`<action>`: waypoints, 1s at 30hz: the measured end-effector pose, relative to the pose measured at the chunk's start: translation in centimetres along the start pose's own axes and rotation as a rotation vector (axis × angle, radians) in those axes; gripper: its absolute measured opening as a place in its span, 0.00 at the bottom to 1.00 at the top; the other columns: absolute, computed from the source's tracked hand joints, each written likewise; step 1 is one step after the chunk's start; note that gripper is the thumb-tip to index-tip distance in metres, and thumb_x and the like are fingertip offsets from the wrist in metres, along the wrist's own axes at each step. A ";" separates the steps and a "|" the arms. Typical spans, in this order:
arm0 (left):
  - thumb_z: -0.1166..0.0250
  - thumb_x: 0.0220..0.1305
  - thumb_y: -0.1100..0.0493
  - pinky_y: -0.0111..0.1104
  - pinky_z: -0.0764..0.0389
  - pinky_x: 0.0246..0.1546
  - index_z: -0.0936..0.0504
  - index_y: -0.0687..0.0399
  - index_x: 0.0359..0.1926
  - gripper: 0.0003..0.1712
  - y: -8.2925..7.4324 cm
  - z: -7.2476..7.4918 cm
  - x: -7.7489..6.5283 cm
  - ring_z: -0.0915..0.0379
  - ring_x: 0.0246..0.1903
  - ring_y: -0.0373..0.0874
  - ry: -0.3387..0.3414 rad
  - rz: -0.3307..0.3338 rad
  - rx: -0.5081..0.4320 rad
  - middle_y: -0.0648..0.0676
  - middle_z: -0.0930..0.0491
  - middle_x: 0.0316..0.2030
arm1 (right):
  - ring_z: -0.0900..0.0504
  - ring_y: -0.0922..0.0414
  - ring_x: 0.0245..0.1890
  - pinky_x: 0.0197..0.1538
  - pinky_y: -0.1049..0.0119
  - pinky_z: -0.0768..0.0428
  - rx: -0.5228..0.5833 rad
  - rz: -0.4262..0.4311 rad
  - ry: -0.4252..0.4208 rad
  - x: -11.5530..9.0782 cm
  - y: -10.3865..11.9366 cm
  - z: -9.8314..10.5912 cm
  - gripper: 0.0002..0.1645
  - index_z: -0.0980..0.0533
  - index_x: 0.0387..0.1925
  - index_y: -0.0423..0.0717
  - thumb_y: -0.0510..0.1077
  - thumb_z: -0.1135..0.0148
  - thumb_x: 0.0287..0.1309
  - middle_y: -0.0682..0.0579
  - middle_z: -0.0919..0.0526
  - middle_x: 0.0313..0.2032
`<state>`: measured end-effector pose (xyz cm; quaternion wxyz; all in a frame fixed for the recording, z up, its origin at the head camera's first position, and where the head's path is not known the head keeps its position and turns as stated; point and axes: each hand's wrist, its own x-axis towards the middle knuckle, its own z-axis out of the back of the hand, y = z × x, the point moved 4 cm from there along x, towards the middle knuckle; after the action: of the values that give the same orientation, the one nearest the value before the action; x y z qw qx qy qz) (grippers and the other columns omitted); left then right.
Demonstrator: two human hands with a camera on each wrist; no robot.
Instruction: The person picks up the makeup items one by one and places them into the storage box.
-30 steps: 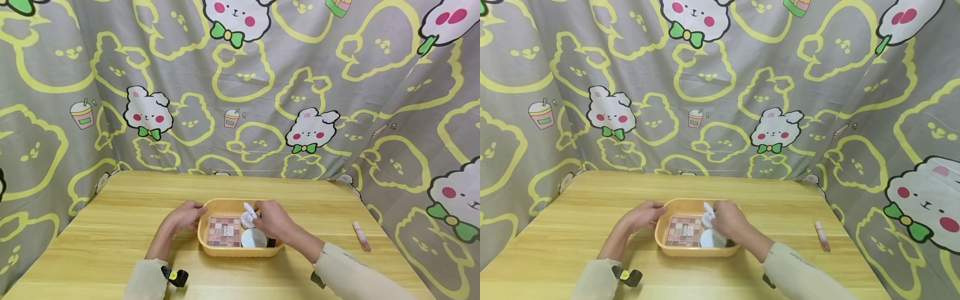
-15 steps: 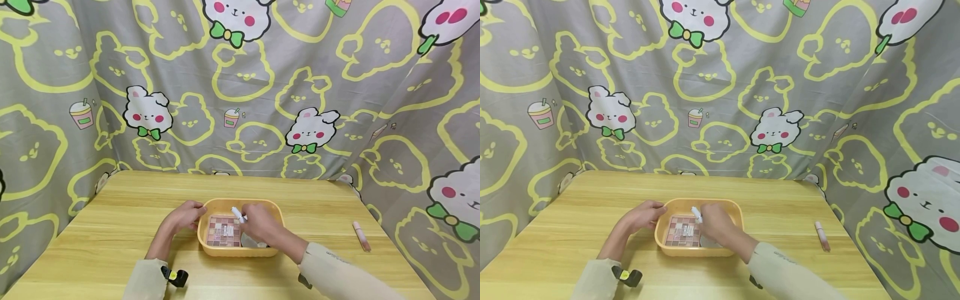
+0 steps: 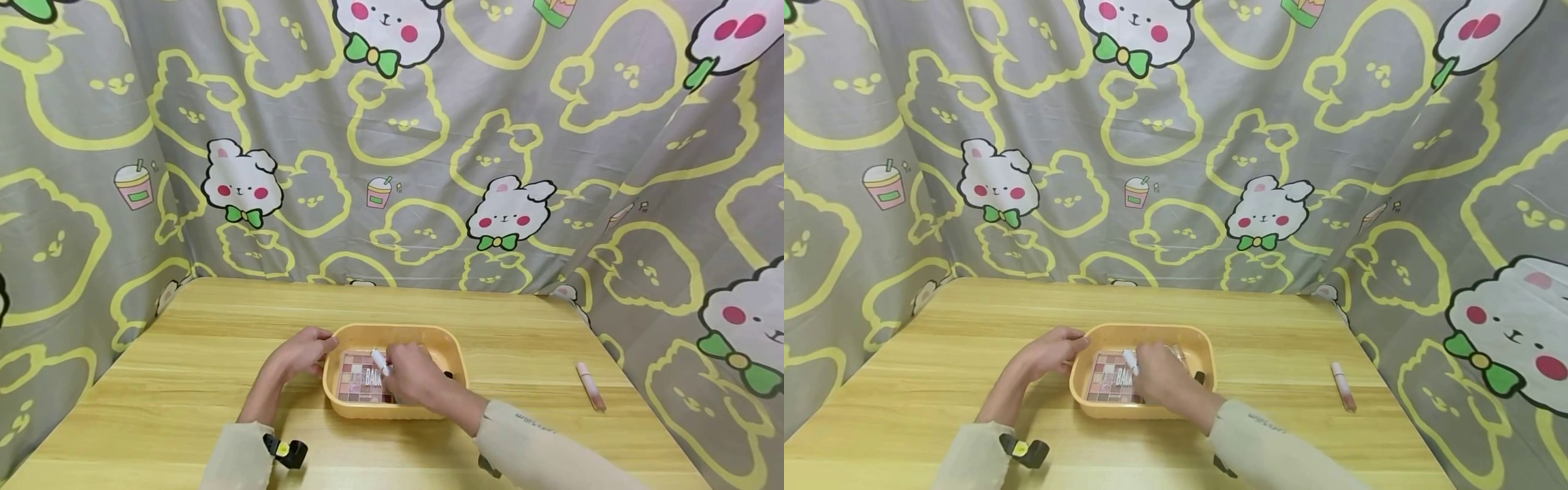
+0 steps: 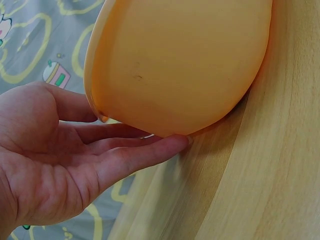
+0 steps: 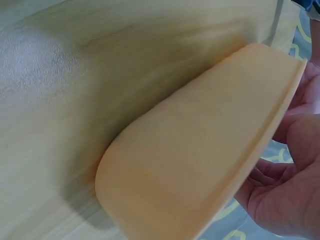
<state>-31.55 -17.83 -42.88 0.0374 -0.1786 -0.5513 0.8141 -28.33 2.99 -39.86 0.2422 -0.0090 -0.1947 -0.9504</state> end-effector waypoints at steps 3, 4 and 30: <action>0.51 0.78 0.59 0.44 0.13 0.39 0.29 0.76 0.65 0.25 0.0 0.0 0.0 0.18 0.49 0.55 0.002 -0.010 -0.001 0.67 0.18 0.52 | 0.28 0.62 0.23 0.29 0.68 0.28 -0.034 0.018 -0.010 0.0 0.2 -0.2 0.07 0.22 0.25 0.47 0.37 0.29 0.50 0.57 0.21 0.22; 0.51 0.78 0.60 0.44 0.13 0.39 0.29 0.76 0.65 0.25 0.0 0.0 0.1 0.18 0.50 0.55 0.006 -0.011 -0.001 0.67 0.18 0.52 | 0.28 0.62 0.23 0.30 0.68 0.29 -0.039 0.024 -0.012 0.0 0.2 -0.3 0.07 0.22 0.24 0.47 0.37 0.29 0.50 0.57 0.22 0.22; 0.51 0.79 0.59 0.43 0.13 0.40 0.30 0.75 0.66 0.25 0.2 0.0 0.2 0.18 0.50 0.55 -0.007 0.004 0.000 0.67 0.19 0.53 | 0.31 0.62 0.20 0.22 0.70 0.29 -0.034 -0.024 0.052 0.1 1.0 -1.5 0.12 0.26 0.21 0.49 0.38 0.30 0.52 0.58 0.26 0.18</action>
<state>-31.73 -17.85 -43.10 0.0338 -0.1769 -0.5513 0.8146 -27.81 1.57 -40.90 0.2358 0.0140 -0.1724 -0.9563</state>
